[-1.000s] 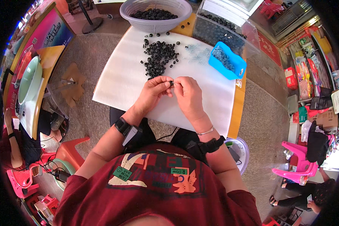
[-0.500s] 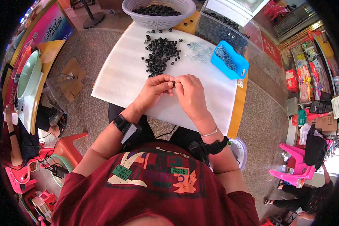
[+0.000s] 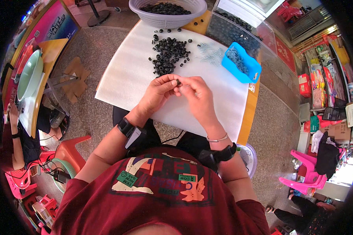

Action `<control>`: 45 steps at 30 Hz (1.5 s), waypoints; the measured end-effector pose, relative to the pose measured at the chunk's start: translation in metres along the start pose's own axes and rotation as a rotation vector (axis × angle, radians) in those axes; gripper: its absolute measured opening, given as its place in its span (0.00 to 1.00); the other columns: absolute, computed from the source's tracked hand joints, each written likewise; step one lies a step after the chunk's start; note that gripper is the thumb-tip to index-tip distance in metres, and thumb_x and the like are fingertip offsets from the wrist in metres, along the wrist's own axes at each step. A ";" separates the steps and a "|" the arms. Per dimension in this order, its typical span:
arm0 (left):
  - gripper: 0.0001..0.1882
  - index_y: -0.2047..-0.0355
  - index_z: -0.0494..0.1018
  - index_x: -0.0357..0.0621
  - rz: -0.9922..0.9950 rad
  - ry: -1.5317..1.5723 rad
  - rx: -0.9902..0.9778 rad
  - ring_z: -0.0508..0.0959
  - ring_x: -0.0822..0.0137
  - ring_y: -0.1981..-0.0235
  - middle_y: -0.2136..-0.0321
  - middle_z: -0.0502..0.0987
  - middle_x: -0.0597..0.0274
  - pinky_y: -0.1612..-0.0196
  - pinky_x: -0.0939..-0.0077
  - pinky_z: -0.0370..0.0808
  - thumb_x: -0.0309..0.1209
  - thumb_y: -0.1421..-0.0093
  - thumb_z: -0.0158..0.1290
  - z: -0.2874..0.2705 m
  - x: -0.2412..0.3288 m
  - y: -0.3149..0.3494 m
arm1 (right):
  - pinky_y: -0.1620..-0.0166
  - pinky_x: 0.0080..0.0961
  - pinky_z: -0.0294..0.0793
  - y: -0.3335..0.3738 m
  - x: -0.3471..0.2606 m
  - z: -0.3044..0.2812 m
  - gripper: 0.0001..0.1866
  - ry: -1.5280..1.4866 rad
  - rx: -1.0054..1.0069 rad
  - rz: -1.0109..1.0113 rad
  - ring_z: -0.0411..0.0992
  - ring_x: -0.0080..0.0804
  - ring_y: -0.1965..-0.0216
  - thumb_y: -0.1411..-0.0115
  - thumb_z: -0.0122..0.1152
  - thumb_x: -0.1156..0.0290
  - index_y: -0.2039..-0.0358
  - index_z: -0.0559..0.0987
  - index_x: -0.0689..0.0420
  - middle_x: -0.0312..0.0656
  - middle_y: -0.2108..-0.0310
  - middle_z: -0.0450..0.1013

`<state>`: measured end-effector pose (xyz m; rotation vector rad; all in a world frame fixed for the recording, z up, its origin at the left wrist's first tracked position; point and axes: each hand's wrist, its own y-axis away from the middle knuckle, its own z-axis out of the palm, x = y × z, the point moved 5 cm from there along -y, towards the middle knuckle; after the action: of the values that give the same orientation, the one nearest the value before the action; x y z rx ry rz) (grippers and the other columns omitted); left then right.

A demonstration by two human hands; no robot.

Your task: Sort small black plastic components from a pile and place them into a small blue container.

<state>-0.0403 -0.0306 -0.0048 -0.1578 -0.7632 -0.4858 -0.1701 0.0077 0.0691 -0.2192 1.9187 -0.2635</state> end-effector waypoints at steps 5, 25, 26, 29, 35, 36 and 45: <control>0.10 0.56 0.73 0.34 -0.035 -0.041 0.015 0.76 0.73 0.69 0.67 0.76 0.60 0.62 0.79 0.76 0.26 0.36 0.49 0.004 0.002 0.001 | 0.63 0.24 0.73 -0.032 0.044 -0.014 0.08 0.106 0.080 0.131 0.75 0.31 0.67 0.43 0.56 0.77 0.63 0.79 0.61 0.41 0.69 0.74; 0.10 0.56 0.71 0.34 -0.014 0.045 0.047 0.76 0.71 0.70 0.66 0.76 0.59 0.62 0.76 0.77 0.25 0.37 0.50 -0.003 -0.002 -0.002 | 0.64 0.20 0.72 -0.049 0.042 0.001 0.06 -0.136 -0.083 0.206 0.72 0.22 0.69 0.43 0.60 0.75 0.64 0.78 0.61 0.36 0.70 0.75; 0.10 0.56 0.71 0.34 -0.016 0.048 0.059 0.76 0.71 0.70 0.66 0.76 0.59 0.62 0.76 0.77 0.25 0.37 0.50 -0.003 -0.001 -0.002 | 0.64 0.19 0.72 -0.042 0.036 -0.001 0.06 -0.177 -0.100 0.207 0.71 0.19 0.69 0.42 0.60 0.76 0.64 0.78 0.61 0.35 0.70 0.75; 0.10 0.56 0.72 0.35 -0.014 0.026 0.057 0.76 0.72 0.71 0.67 0.76 0.61 0.62 0.79 0.75 0.26 0.36 0.49 0.000 0.000 -0.003 | 0.64 0.18 0.72 -0.028 0.024 -0.002 0.06 -0.214 -0.128 0.186 0.71 0.18 0.68 0.42 0.59 0.78 0.64 0.78 0.62 0.34 0.70 0.75; 0.11 0.55 0.72 0.34 -0.003 -0.043 0.004 0.75 0.73 0.70 0.67 0.77 0.63 0.62 0.79 0.75 0.27 0.35 0.49 0.002 0.002 -0.001 | 0.63 0.20 0.73 -0.021 0.007 0.000 0.06 0.044 -0.100 -0.031 0.74 0.23 0.68 0.43 0.57 0.80 0.64 0.78 0.63 0.40 0.68 0.75; 0.11 0.55 0.72 0.34 0.001 -0.043 0.007 0.75 0.73 0.70 0.67 0.77 0.62 0.62 0.79 0.75 0.27 0.35 0.49 0.002 0.002 -0.001 | 0.63 0.20 0.74 -0.021 0.003 0.000 0.07 0.088 -0.098 -0.066 0.74 0.25 0.68 0.43 0.57 0.81 0.64 0.78 0.63 0.41 0.67 0.75; 0.10 0.56 0.72 0.34 -0.018 -0.065 -0.021 0.76 0.73 0.71 0.65 0.78 0.61 0.62 0.78 0.75 0.26 0.36 0.49 0.004 0.000 -0.001 | 0.67 0.29 0.74 -0.021 -0.008 -0.005 0.05 0.225 -0.133 -0.171 0.75 0.37 0.70 0.44 0.55 0.80 0.66 0.76 0.62 0.44 0.70 0.73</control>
<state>-0.0427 -0.0303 -0.0020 -0.1875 -0.8241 -0.5076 -0.1712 -0.0095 0.0837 -0.4599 2.1455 -0.2843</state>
